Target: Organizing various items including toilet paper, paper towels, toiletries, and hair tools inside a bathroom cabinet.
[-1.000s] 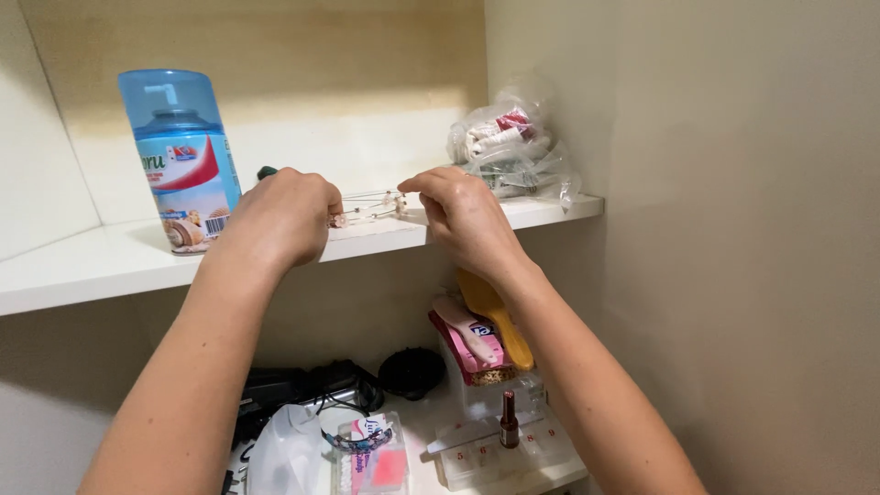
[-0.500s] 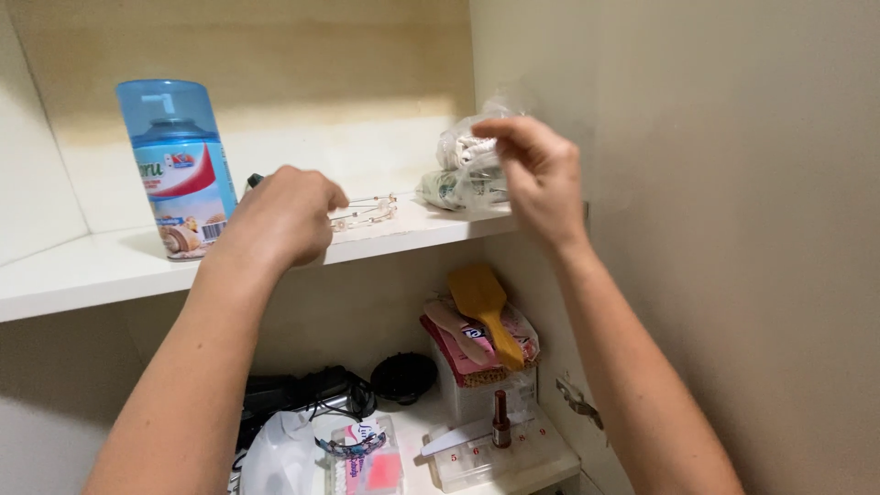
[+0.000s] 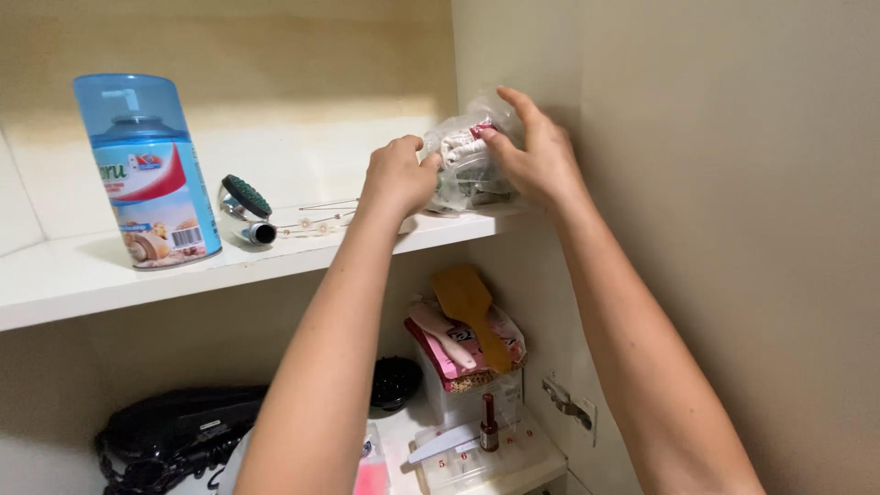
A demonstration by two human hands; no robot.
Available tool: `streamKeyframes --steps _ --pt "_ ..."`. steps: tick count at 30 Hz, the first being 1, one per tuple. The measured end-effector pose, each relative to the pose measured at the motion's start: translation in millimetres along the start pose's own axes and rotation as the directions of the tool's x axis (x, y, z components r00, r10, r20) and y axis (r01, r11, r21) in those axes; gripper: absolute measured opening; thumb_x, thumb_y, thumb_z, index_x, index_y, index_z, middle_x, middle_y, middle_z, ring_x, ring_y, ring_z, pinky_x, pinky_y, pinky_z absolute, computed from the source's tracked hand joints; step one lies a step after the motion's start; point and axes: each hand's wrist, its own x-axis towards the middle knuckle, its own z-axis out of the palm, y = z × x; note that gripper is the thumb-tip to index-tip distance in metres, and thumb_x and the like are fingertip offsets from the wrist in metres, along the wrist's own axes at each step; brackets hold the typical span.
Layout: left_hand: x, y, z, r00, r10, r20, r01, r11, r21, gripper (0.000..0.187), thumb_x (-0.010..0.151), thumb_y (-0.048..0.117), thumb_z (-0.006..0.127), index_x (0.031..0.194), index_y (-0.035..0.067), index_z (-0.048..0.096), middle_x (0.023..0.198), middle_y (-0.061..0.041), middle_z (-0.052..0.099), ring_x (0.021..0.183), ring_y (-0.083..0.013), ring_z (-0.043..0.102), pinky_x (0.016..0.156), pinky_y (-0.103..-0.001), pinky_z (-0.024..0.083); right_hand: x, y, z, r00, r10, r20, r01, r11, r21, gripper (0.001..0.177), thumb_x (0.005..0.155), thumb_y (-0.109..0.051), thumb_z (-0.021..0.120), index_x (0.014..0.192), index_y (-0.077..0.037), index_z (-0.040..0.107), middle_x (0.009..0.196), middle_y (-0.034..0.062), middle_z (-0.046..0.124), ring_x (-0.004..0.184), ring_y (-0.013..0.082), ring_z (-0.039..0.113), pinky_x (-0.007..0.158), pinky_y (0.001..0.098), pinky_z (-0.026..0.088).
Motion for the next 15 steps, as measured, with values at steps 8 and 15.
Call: streamKeyframes --steps 8,15 --pt "14.7 -6.7 19.5 0.979 -0.106 0.171 0.129 0.983 -0.129 0.048 0.1 0.038 0.055 0.14 0.011 0.057 0.131 -0.016 0.068 0.122 -0.0338 0.064 0.105 -0.043 0.049 5.8 14.3 22.4 0.848 0.335 0.412 -0.39 0.919 0.055 0.045 0.1 -0.04 0.064 0.128 -0.005 0.068 0.101 0.0142 0.075 0.092 0.023 0.069 0.083 0.0363 0.054" --pt "-0.9 2.5 4.0 0.997 -0.017 0.076 0.034 0.971 -0.235 0.058 0.092 0.031 0.066 0.145 0.013 0.051 0.133 -0.015 0.065 0.124 -0.0316 0.062 0.103 -0.04 0.048 21.1 42.1 37.9 0.88 0.192 0.433 -0.313 0.922 0.227 0.032 0.099 -0.027 0.068 0.12 -0.002 0.068 0.096 0.0063 0.074 0.088 0.0123 0.066 0.079 0.0307 0.053"
